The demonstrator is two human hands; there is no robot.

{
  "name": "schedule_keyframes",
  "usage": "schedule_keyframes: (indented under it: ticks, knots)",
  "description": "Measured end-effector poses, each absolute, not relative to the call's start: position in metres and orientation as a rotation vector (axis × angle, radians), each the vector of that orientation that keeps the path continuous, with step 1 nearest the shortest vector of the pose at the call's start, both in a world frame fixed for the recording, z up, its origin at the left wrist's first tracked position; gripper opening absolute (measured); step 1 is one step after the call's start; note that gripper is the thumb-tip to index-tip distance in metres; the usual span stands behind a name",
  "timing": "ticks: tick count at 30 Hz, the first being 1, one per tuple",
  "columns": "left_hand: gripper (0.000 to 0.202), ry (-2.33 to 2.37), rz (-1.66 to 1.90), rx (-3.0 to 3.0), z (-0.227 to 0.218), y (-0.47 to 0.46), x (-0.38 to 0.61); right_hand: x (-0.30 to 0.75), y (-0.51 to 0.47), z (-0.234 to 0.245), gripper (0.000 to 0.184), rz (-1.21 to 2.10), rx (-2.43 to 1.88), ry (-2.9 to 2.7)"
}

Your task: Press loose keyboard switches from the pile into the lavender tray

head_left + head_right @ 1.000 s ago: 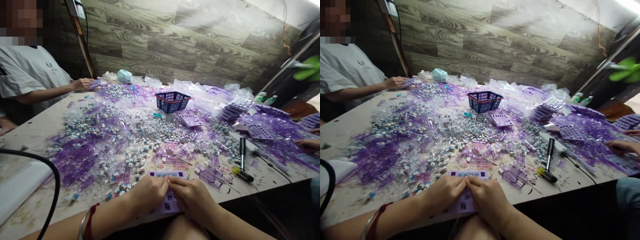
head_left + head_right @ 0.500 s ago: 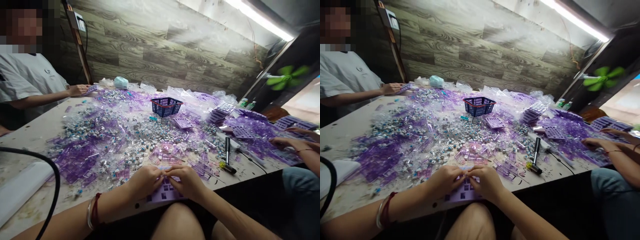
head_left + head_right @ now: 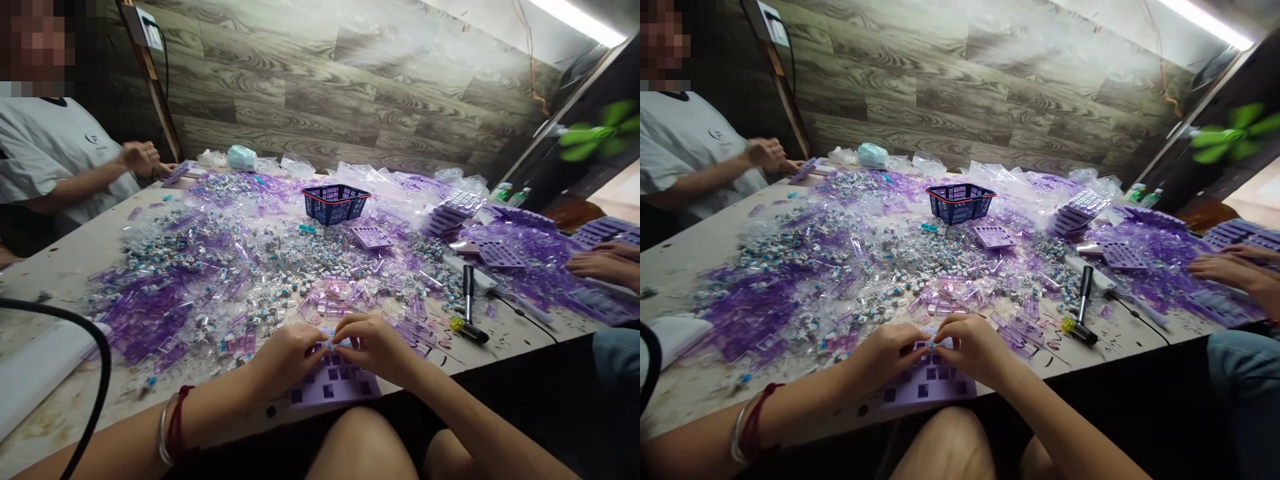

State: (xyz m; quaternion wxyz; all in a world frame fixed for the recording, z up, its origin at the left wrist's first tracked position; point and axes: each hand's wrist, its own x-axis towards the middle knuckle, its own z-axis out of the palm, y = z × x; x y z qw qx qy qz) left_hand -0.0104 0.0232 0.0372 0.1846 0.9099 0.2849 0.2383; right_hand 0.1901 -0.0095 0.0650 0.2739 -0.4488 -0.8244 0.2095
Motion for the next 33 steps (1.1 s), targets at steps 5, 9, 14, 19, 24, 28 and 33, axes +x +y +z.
schedule_keyframes:
  ticks: [5,9,14,19,24,28,33]
  knots:
    - [0.017,0.716,0.485,2.999,0.041,0.02,-0.01,0.189,-0.01,0.063,0.01,0.389,-1.125,-2.325]
    - [0.019,0.534,0.328,3.21,0.045,0.016,-0.008,0.184,-0.008,0.072,0.017,0.3,-1.144,-2.499]
    - [0.022,0.463,0.151,3.336,0.048,0.012,-0.002,0.177,-0.003,0.083,0.026,0.372,-1.152,-2.635]
    - [0.019,0.436,0.177,3.287,0.049,0.013,-0.001,0.179,0.006,0.083,0.019,0.507,-1.167,-2.635]
    - [0.022,0.412,0.182,3.229,0.047,0.017,-0.005,0.186,0.01,0.078,0.013,0.398,-1.425,-2.627]
    - [0.023,0.417,0.257,3.226,0.043,0.019,-0.009,0.19,0.001,0.075,0.01,0.389,-1.487,-2.525]
    - [0.025,0.398,0.226,3.263,0.046,0.015,-0.004,0.186,-0.01,0.074,0.02,0.211,-1.515,-2.547]
